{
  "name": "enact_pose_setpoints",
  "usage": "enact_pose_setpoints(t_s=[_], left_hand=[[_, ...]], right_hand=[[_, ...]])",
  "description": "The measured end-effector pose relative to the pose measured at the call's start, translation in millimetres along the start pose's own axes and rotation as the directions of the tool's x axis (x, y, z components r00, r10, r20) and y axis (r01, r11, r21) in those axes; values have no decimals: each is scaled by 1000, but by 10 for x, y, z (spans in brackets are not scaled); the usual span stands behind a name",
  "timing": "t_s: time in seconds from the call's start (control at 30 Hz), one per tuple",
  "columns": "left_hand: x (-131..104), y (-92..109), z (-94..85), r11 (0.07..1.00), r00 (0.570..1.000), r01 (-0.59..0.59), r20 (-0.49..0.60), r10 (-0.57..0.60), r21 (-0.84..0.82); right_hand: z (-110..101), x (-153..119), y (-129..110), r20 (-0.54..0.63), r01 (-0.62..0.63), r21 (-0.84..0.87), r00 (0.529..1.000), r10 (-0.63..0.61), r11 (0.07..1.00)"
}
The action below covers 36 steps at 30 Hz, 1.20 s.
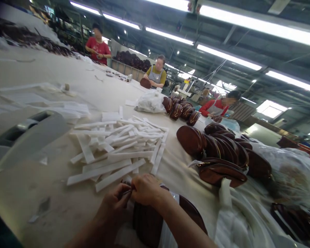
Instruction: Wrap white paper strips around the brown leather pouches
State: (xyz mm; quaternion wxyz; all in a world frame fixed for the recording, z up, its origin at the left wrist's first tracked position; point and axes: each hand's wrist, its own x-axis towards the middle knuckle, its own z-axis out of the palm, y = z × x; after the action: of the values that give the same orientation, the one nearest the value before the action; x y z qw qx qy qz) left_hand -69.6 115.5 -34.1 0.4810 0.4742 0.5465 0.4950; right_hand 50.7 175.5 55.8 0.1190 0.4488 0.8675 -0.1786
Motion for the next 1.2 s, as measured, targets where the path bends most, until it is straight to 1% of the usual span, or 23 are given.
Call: enact_pose_setpoints(t_s=[0.2,0.27,0.43,0.53,0.6,0.7,0.83,0.9,1.03,1.2], left_hand=[[41,40,46,1000,999,-22,-42,22,-5],[54,45,56,1000,999,-19,-38,19,-3],[54,43,55,1000,1000,8,-27,-8,15],[51,76,34,1000,1000,19,-6,-19,0],[57,104,15,998,999,39,15,-38,-39],[74,121,-5,978,993,104,73,-92,-184],[104,101,0,879,968,251,116,-223,-405],[115,101,8,832,958,287,121,-261,-474],[117,121,2,786,948,317,144,-285,-531],[113,131,-35,780,941,340,191,-281,-526]], right_hand=[[-38,-23,-33,-9,-34,25,999,34,999],[-42,-23,-35,-14,-45,28,999,45,999],[-34,-26,-30,-32,-24,41,999,25,999],[-15,-29,-18,-52,-15,40,999,18,999],[-1,-29,-8,-64,-8,36,998,10,999],[7,-35,2,-84,12,41,996,-8,999],[-9,-69,-4,-98,44,33,994,-40,998],[-21,-91,-8,-94,42,21,995,-39,999],[-27,-113,-11,-83,31,9,996,-30,999],[-18,-105,-11,-105,13,1,994,-13,1000]])
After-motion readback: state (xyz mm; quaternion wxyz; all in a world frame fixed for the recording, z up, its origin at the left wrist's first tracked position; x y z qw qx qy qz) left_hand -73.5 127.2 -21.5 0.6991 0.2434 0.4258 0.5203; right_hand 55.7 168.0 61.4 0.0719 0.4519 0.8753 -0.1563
